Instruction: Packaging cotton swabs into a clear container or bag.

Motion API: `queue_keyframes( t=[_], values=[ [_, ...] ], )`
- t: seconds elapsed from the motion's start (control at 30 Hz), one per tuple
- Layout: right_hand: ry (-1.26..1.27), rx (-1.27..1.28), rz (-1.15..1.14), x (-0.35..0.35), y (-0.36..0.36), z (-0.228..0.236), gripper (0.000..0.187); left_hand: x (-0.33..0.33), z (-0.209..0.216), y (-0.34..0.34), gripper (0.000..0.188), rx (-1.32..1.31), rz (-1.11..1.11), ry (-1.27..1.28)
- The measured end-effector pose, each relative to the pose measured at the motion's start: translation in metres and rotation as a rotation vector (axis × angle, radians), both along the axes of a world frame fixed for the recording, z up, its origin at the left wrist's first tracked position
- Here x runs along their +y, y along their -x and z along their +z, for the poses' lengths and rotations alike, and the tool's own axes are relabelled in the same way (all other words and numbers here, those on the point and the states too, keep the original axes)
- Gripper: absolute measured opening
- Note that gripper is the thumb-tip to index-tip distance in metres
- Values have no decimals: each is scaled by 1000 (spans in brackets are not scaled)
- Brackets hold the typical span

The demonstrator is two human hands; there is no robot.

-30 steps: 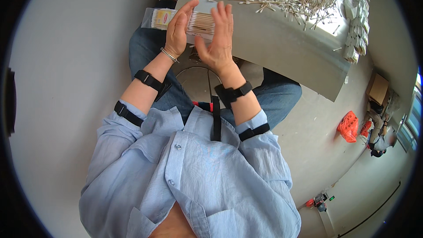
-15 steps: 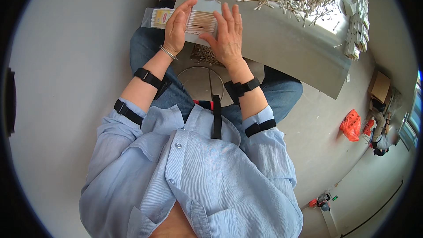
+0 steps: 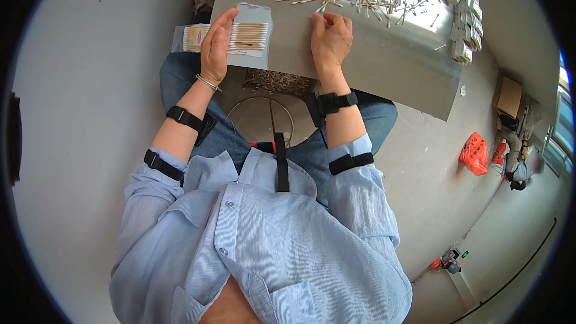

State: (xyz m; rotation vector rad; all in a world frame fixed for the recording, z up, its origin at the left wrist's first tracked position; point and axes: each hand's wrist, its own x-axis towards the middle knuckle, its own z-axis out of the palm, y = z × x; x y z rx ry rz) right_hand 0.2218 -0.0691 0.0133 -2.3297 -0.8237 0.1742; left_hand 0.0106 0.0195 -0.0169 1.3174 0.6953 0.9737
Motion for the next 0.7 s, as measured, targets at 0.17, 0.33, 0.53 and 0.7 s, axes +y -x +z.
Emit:
queue_keyframes(
  t=[0.17, 0.33, 0.53, 0.7],
  values=[
    [231, -61, -104, 27, -5, 10, 37, 0, -2, -1, 42, 8, 2, 0],
    [191, 13, -166, 14, -19, 10, 26, 4, -3, -4, 40, -28, -6, -37],
    [-43, 122, -119, -26, 8, 9, 14, 1, -3, -1, 44, -57, -32, -13],
    [-169, 17, 446, -30, 66, 14, 6, 0, 0, -1, 48, -41, -67, 15]
  ],
)
